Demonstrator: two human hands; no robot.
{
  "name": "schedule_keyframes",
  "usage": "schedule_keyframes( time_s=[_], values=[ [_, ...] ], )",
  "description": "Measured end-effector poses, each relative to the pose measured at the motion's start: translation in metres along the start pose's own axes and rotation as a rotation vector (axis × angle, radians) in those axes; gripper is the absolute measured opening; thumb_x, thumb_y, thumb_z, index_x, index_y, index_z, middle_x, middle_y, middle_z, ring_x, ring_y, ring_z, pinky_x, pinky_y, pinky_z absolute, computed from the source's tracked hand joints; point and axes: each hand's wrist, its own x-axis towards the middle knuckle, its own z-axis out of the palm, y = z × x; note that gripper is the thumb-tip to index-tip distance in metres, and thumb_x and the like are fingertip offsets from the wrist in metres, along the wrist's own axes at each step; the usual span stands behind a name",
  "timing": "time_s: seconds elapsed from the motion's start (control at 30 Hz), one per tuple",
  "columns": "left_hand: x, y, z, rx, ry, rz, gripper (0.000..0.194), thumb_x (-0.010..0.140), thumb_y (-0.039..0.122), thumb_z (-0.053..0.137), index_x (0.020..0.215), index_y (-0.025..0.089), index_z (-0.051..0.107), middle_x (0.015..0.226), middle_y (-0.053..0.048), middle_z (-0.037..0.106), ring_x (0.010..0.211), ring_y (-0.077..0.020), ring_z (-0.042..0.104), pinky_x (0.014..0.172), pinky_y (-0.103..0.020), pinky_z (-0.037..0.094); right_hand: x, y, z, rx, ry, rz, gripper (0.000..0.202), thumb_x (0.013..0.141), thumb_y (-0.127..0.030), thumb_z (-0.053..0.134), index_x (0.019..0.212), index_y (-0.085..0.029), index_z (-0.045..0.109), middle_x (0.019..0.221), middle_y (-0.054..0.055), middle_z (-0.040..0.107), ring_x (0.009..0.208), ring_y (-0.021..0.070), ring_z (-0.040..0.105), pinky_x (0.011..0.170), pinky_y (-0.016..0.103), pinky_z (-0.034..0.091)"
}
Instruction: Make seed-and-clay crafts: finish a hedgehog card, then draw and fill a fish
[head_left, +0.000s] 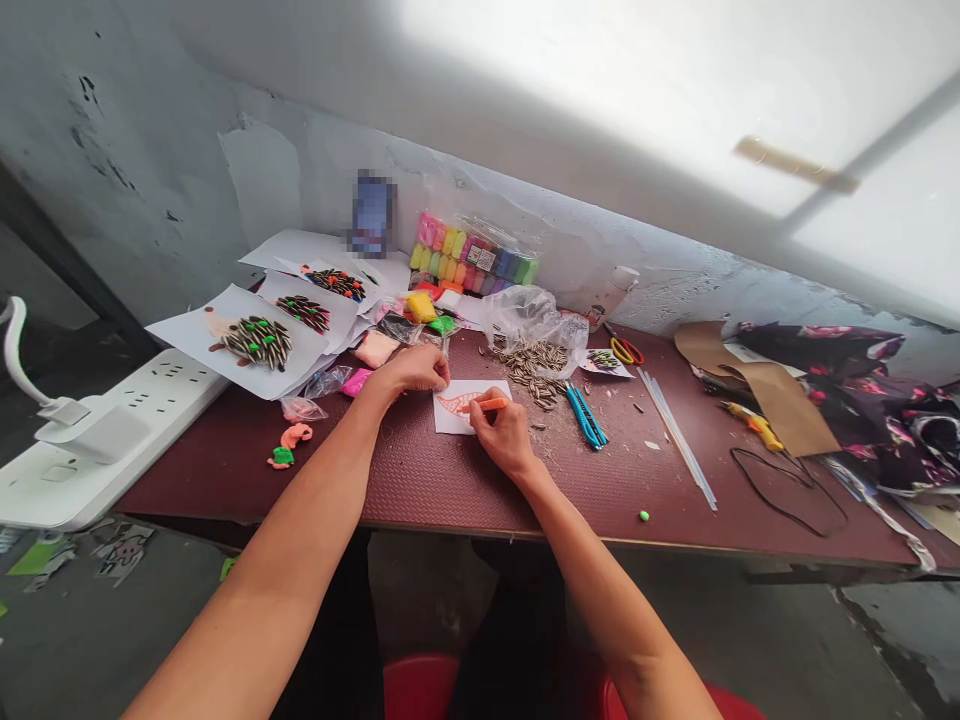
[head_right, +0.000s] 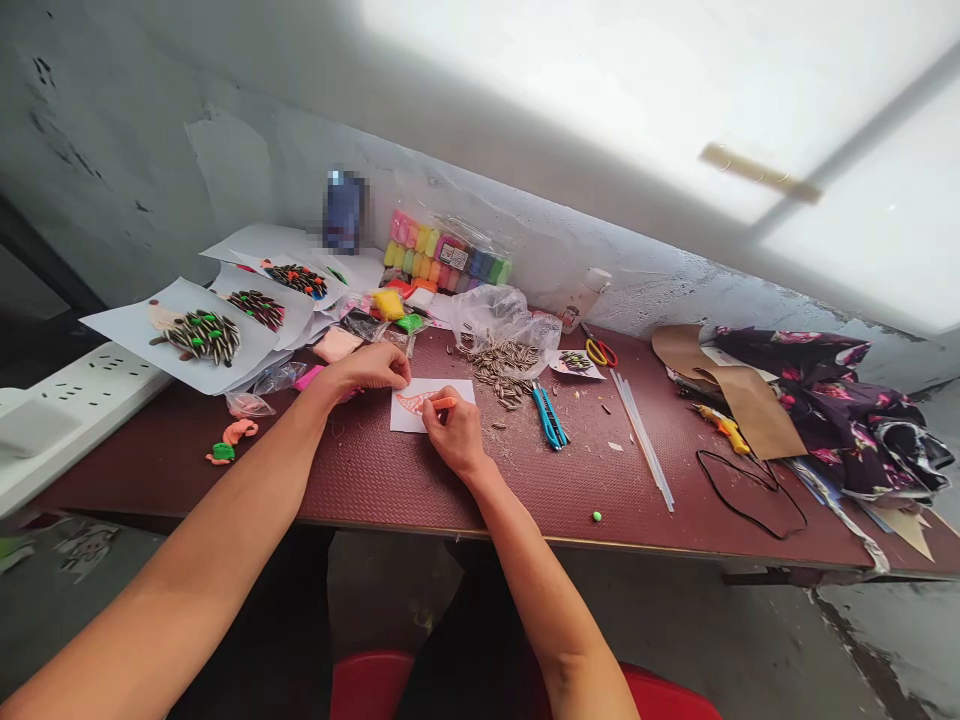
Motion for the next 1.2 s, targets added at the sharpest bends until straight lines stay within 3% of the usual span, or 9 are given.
schedule_keyframes(
  time_s=[0.27,0.53,1.03,1.2],
  values=[
    [0.001,-0.001,0.001,0.008,-0.002,0.003,0.027,0.059,0.021,0.061,0.080,0.015,0.078,0.072,-0.003,0.073,0.067,-0.0169,0.062,0.058,-0.024,0.041,0.000,-0.005,-0.002,0.063,-0.009,-0.001,0.025,0.090,-0.036,0.053,0.072,-0.021,0.063,0.070,0.002,0.065,0.055,0.0130,0.056,0.056,0.026,0.040],
    [0.000,0.000,0.001,0.025,0.003,-0.016,0.029,0.059,0.021,0.062,0.082,0.015,0.079,0.075,-0.004,0.074,0.069,-0.0176,0.063,0.058,-0.024,0.042,0.003,0.004,-0.006,-0.008,0.172,0.069,0.022,0.087,-0.036,0.054,0.069,-0.022,0.057,0.064,0.001,0.064,0.053,0.0128,0.053,0.057,0.026,0.039],
    [-0.001,0.002,0.001,0.044,-0.001,-0.001,0.030,0.061,0.020,0.062,0.084,0.013,0.079,0.076,-0.005,0.074,0.069,-0.0181,0.064,0.059,-0.025,0.042,0.003,0.007,-0.003,-0.010,0.075,0.048,0.027,0.091,-0.040,0.054,0.074,-0.022,0.063,0.064,0.001,0.064,0.054,0.0137,0.056,0.055,0.026,0.039],
    [-0.001,0.002,0.000,0.043,-0.002,-0.010,0.030,0.061,0.021,0.062,0.084,0.014,0.079,0.075,-0.004,0.074,0.069,-0.0175,0.064,0.058,-0.024,0.042,0.004,0.008,-0.003,-0.005,0.098,0.040,0.027,0.090,-0.039,0.055,0.071,-0.021,0.062,0.065,0.001,0.064,0.053,0.0133,0.055,0.055,0.026,0.039]
  ],
)
